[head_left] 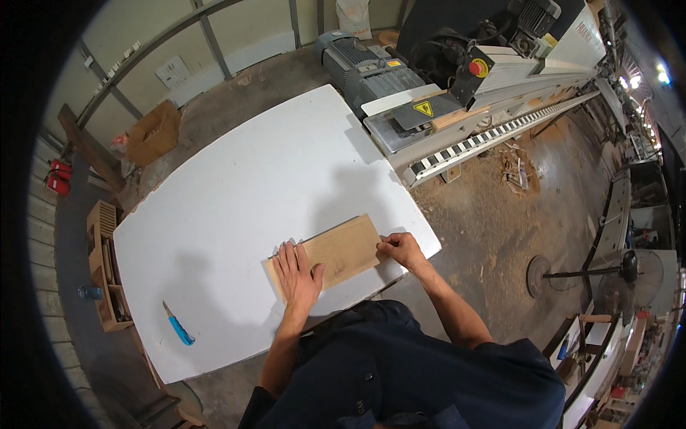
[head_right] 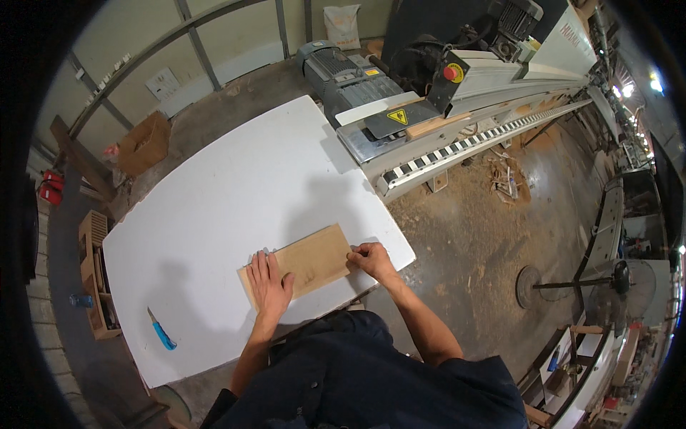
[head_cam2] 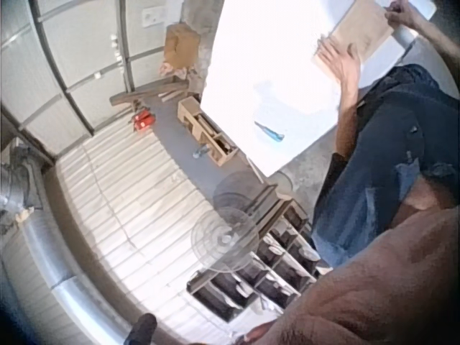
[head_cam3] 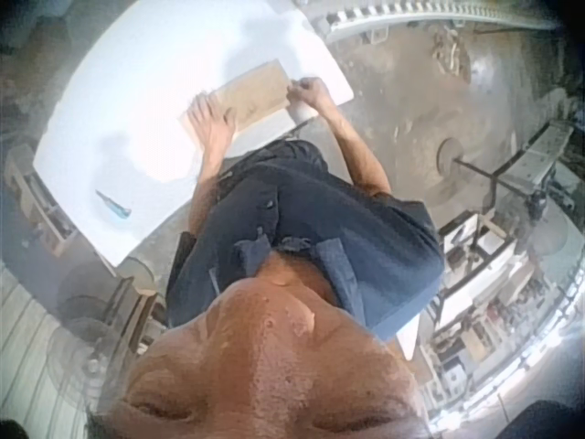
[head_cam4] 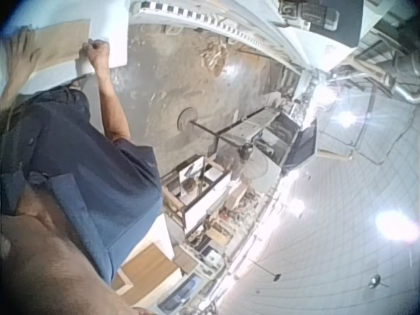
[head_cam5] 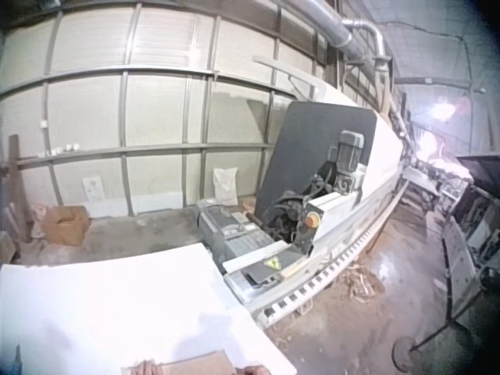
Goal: The person uses a wrench to tighten a bolt on a woodworking machine and then picks up wooden planks from a table to place them onto a large stack of planks.
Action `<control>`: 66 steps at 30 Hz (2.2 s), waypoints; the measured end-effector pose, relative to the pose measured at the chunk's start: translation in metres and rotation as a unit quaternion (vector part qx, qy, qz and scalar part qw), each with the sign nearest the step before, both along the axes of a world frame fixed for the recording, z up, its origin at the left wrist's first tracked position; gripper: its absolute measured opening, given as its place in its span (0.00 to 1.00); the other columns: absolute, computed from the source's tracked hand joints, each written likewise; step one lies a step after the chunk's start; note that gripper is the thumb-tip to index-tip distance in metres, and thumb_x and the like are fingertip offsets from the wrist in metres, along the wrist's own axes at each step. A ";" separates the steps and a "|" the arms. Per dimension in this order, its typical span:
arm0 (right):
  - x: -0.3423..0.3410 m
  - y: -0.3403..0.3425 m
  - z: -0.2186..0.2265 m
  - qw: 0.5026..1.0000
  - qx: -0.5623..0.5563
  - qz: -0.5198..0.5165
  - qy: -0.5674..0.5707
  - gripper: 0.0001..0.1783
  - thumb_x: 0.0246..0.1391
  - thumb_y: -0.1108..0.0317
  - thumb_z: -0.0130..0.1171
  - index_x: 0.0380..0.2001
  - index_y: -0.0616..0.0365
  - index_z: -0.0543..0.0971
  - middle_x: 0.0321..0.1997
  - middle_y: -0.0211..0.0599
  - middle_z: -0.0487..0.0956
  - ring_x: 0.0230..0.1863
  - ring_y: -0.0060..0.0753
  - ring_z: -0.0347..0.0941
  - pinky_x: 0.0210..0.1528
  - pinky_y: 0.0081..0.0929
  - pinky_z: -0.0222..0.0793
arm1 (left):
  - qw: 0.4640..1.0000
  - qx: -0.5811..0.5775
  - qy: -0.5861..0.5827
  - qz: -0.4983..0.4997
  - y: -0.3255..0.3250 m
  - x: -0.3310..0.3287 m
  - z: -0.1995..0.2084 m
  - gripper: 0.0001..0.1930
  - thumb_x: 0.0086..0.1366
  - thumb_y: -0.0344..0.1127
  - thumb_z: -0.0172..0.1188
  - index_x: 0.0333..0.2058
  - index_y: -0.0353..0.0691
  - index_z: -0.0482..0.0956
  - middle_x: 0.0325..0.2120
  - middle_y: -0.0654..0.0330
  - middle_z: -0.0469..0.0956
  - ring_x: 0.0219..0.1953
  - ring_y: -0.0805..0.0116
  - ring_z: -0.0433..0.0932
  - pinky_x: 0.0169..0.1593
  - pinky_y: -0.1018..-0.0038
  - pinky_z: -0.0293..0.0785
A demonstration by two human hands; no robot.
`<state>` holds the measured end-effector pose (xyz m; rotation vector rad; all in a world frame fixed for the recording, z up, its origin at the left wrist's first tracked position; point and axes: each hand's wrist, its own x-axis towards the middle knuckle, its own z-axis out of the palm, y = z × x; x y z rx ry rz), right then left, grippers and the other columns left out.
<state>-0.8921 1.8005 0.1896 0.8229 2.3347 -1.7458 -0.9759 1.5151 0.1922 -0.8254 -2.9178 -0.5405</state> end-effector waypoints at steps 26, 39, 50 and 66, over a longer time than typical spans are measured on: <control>-0.204 0.104 -0.014 0.832 -0.452 -0.285 0.152 0.18 0.63 0.55 0.56 0.26 0.58 0.72 0.22 0.37 0.76 0.16 0.28 0.69 0.23 0.25 0.76 | 0.963 0.252 -0.068 0.065 0.009 0.026 0.044 0.26 0.62 0.36 0.61 0.57 0.31 0.69 0.55 0.40 0.70 0.58 0.42 0.67 0.61 0.58 0.63; -0.022 -0.100 0.023 0.892 -0.406 -0.128 0.150 0.07 0.59 0.68 0.62 0.31 0.60 0.80 0.28 0.29 0.81 0.29 0.22 0.76 0.36 0.24 0.75 | 0.529 0.685 -0.491 0.095 0.054 -0.005 0.028 0.17 0.70 0.32 0.54 0.54 0.31 0.69 0.47 0.56 0.77 0.47 0.67 0.76 0.53 0.67 0.74; 0.006 -0.076 0.032 0.901 -0.368 -0.153 0.172 0.11 0.60 0.65 0.60 0.32 0.63 0.81 0.27 0.33 0.81 0.28 0.25 0.77 0.36 0.24 0.74 | 0.540 0.619 -0.555 0.130 -0.066 0.011 0.014 0.18 0.67 0.31 0.57 0.54 0.34 0.72 0.51 0.55 0.77 0.52 0.64 0.77 0.59 0.63 0.72; 0.053 -0.065 0.016 0.988 -0.148 -0.033 0.041 0.15 0.61 0.62 0.58 0.31 0.66 0.81 0.23 0.37 0.81 0.25 0.23 0.78 0.30 0.23 0.74 | 0.980 0.105 0.012 0.167 -0.075 0.004 0.011 0.21 0.68 0.32 0.54 0.58 0.32 0.70 0.59 0.44 0.67 0.60 0.51 0.66 0.56 0.67 0.70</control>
